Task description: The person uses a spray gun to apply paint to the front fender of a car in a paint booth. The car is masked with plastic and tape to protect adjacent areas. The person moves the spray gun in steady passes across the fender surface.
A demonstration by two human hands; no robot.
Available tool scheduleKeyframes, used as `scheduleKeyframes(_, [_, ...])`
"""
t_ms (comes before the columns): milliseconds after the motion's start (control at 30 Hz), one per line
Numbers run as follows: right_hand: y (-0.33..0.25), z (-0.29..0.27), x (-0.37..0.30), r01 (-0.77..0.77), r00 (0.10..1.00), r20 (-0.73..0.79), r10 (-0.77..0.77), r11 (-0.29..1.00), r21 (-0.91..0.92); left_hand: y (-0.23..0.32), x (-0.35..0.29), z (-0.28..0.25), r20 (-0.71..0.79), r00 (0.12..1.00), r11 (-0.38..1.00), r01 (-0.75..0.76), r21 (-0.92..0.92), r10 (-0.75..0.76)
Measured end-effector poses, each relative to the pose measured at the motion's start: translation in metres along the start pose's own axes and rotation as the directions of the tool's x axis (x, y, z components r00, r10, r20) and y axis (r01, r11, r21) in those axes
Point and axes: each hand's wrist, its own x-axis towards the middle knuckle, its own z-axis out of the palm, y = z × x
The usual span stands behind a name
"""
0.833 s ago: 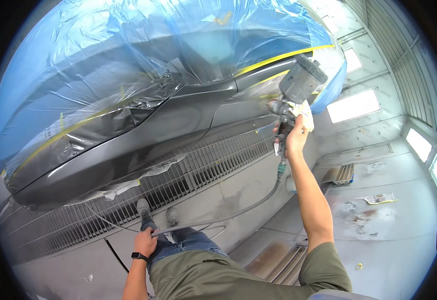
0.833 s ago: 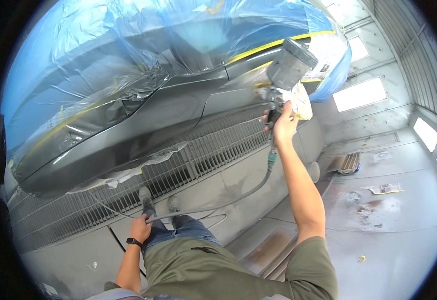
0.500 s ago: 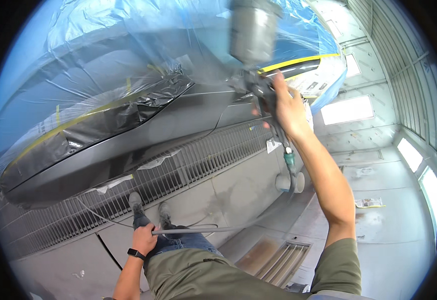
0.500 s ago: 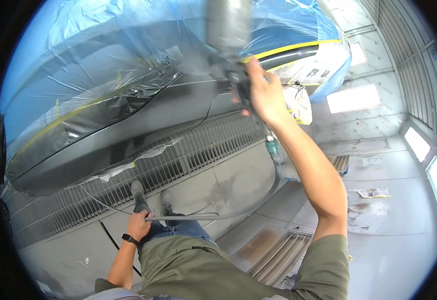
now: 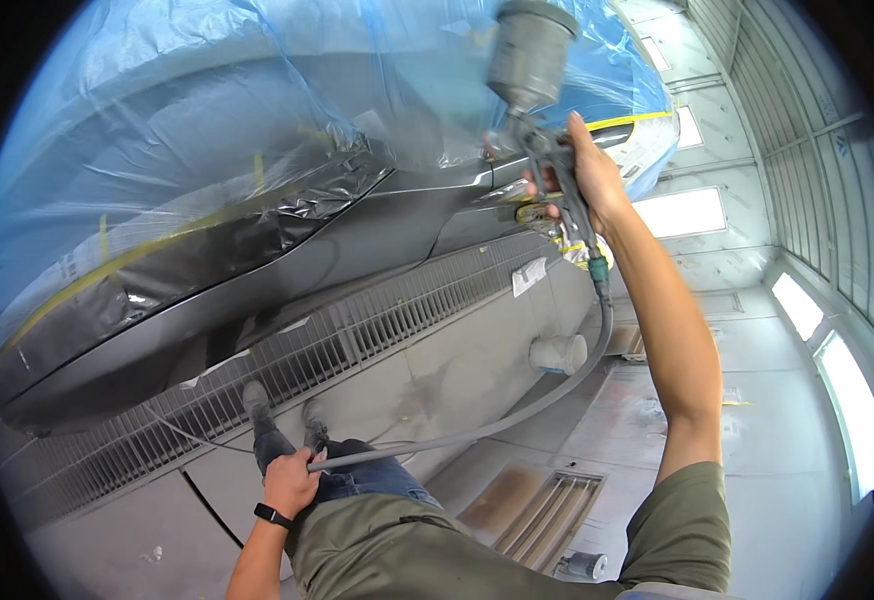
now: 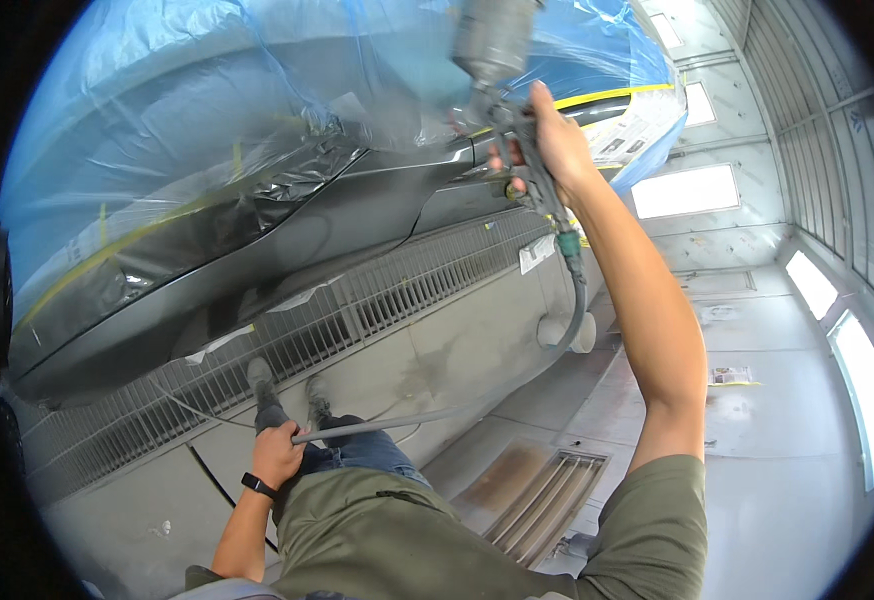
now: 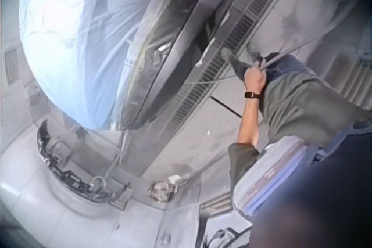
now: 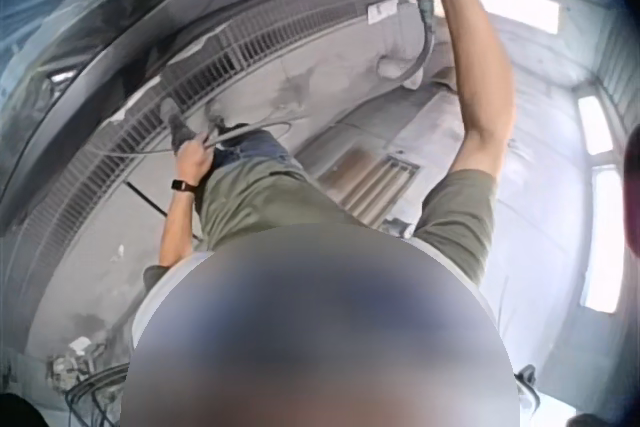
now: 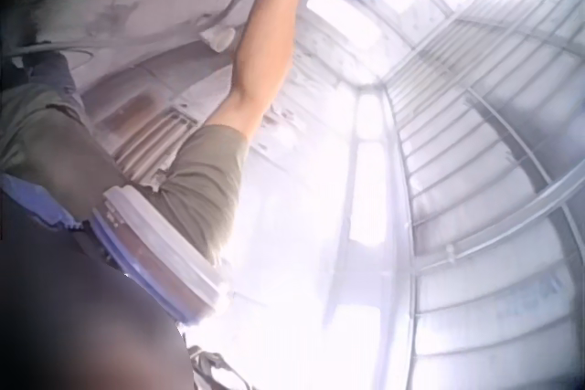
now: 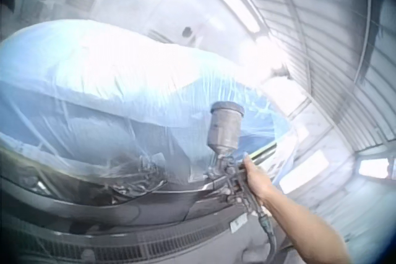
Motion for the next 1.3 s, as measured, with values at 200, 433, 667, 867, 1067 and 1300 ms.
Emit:
scheduleKeyframes(200, [0.055, -0.087, -0.019, -0.032, 0.963, -0.265, 0.054, 0.996, 0.087, 0.002, 0.017, -0.002, 0.062, 0.996, 0.998, -0.066, 0.008, 0.065])
scheduleKeyframes(433, [0.073, -0.111, -0.039, -0.209, 0.831, -0.548, 0.098, 0.967, -0.144, 0.001, 0.023, -0.006, 0.098, 0.992, 0.996, -0.081, 0.026, 0.078])
scheduleKeyframes(667, [-0.011, -0.079, -0.018, 0.148, 0.972, -0.198, -0.129, 0.986, 0.082, 0.012, 0.025, -0.012, 0.135, 0.989, 0.996, -0.071, 0.052, 0.063])
scheduleKeyframes(867, [0.010, -0.072, 0.018, 0.217, 0.971, -0.129, -0.201, 0.967, 0.131, 0.013, 0.023, -0.010, 0.114, 0.993, 0.999, -0.025, 0.037, 0.021])
scheduleKeyframes(1067, [0.099, -0.119, -0.003, -0.020, 0.822, -0.557, 0.119, 0.983, 0.181, -0.004, 0.018, -0.016, 0.066, 0.998, 0.999, -0.010, 0.031, 0.008])
scheduleKeyframes(1300, [0.085, -0.127, 0.003, -0.008, 0.791, -0.601, 0.113, 0.985, 0.175, -0.007, 0.027, -0.029, 0.076, 0.996, 0.997, 0.040, 0.067, -0.045])
